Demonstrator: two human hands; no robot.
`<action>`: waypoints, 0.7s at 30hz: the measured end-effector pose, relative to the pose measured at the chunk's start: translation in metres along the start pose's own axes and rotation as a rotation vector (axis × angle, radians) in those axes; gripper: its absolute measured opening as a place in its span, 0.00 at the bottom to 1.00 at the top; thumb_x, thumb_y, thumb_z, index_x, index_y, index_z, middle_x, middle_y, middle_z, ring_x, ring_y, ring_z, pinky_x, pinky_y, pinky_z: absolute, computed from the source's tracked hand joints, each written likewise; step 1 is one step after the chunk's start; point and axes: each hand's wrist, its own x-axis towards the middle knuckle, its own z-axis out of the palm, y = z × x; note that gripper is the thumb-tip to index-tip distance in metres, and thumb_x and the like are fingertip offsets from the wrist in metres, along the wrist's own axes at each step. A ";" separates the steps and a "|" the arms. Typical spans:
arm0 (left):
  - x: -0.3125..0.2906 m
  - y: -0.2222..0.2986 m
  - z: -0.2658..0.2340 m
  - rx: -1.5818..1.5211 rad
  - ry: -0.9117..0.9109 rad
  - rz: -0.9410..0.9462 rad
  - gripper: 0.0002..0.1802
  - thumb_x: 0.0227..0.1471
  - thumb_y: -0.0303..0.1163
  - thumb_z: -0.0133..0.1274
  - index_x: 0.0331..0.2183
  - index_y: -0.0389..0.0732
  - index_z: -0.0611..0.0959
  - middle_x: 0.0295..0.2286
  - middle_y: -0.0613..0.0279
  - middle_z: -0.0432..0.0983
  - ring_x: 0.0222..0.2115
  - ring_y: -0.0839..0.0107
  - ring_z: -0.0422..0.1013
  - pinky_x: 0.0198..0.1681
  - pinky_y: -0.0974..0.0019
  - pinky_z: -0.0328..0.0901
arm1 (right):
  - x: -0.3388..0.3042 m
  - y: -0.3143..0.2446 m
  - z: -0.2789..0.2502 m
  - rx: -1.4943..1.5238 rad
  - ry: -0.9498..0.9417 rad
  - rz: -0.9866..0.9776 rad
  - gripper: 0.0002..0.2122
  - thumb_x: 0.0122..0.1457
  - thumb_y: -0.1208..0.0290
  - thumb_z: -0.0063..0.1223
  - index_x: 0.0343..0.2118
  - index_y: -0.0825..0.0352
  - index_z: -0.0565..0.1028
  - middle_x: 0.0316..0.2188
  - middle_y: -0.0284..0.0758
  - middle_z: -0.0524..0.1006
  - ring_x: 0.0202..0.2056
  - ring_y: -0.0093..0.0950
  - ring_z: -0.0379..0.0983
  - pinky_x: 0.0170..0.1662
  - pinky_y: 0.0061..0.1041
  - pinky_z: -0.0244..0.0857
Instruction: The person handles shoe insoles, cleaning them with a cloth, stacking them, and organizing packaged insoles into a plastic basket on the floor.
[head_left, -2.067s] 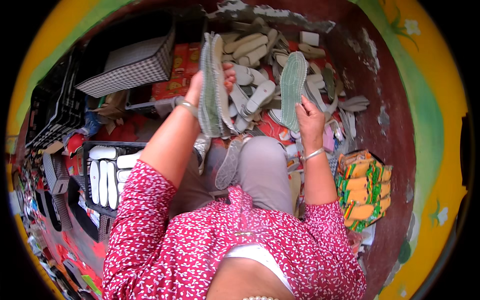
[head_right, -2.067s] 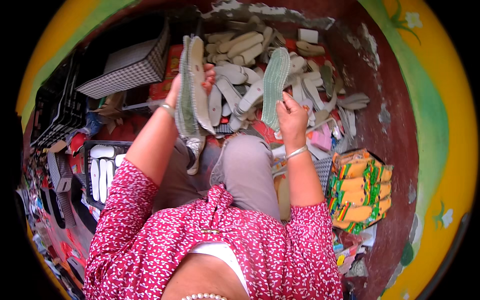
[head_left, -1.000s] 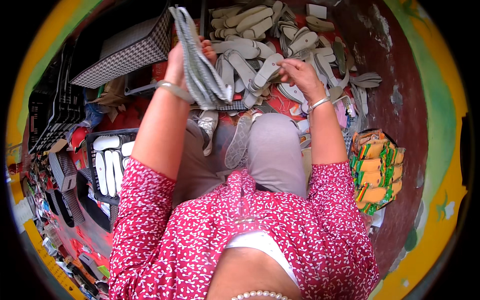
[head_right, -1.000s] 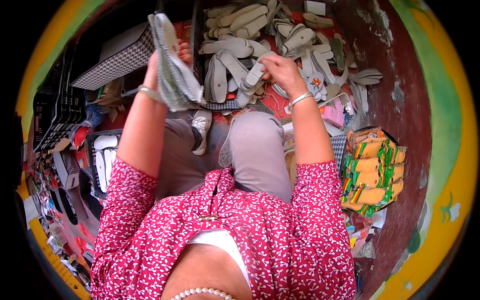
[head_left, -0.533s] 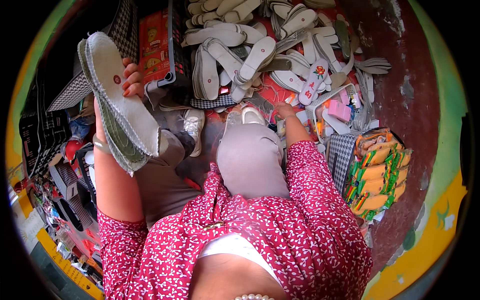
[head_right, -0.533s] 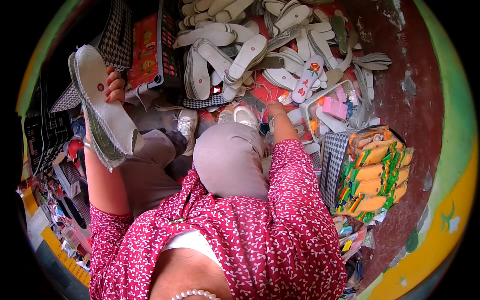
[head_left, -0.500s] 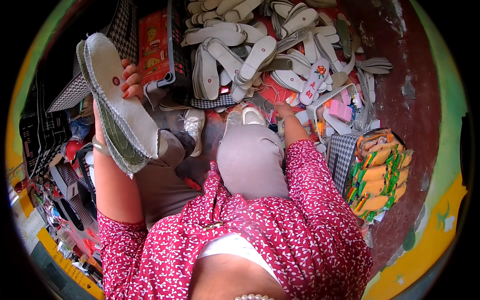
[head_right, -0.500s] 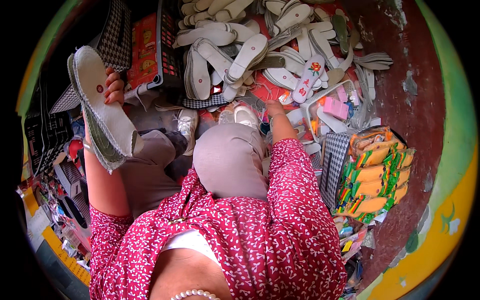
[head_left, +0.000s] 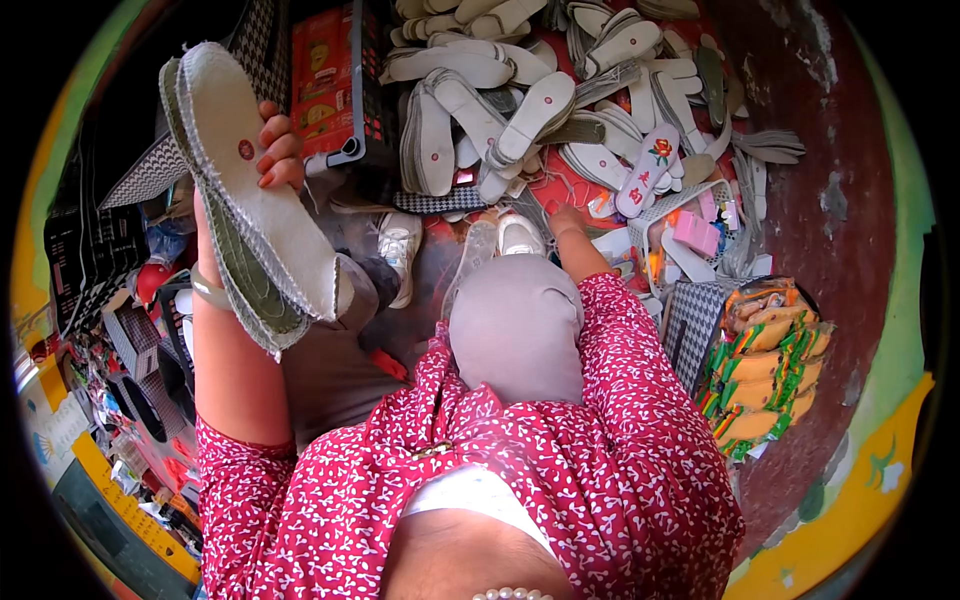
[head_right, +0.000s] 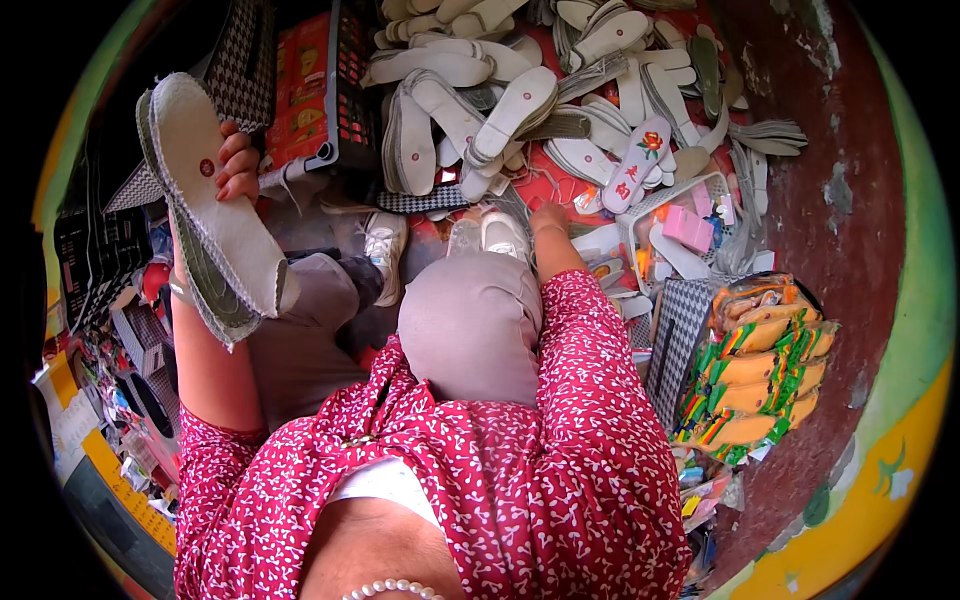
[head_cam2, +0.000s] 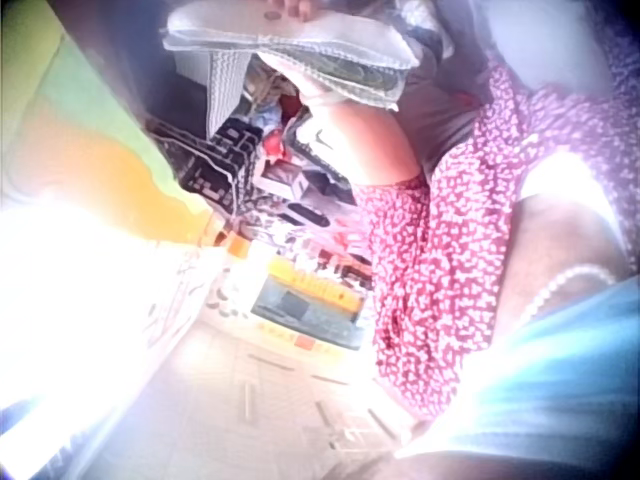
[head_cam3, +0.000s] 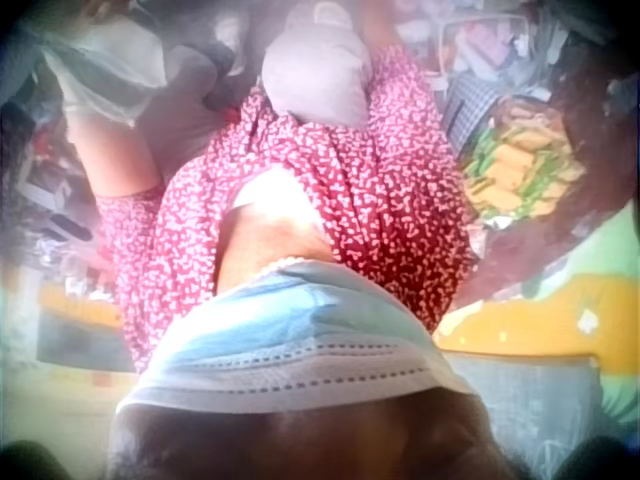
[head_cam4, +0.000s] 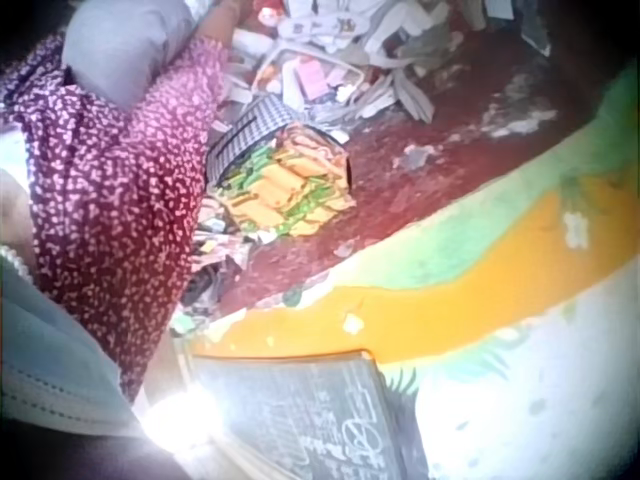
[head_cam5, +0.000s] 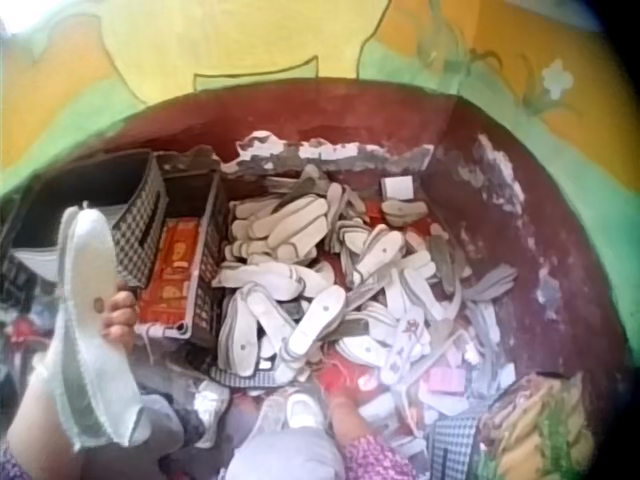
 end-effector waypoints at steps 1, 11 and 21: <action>0.001 -0.001 0.000 0.008 -0.001 -0.004 0.16 0.52 0.30 0.45 0.41 0.33 0.65 0.27 0.62 0.56 0.23 0.75 0.53 0.23 0.76 0.53 | 0.001 0.004 0.002 0.026 0.049 -0.008 0.13 0.52 0.68 0.44 0.37 0.68 0.75 0.42 0.43 0.74 0.44 0.38 0.71 0.46 0.33 0.66; 0.005 -0.018 0.004 0.214 0.094 0.031 0.12 0.53 0.33 0.43 0.36 0.34 0.67 0.26 0.58 0.63 0.22 0.73 0.56 0.21 0.75 0.56 | -0.103 0.030 -0.138 -0.217 0.306 -0.258 0.12 0.45 0.75 0.50 0.35 0.62 0.77 0.32 0.42 0.77 0.34 0.36 0.75 0.39 0.29 0.67; 0.021 -0.047 0.021 0.388 0.190 0.163 0.17 0.60 0.38 0.37 0.42 0.37 0.73 0.34 0.61 0.74 0.31 0.72 0.69 0.36 0.69 0.67 | -0.209 0.101 -0.213 0.918 0.061 -0.495 0.06 0.49 0.79 0.51 0.31 0.70 0.75 0.27 0.30 0.76 0.27 0.19 0.71 0.33 0.19 0.65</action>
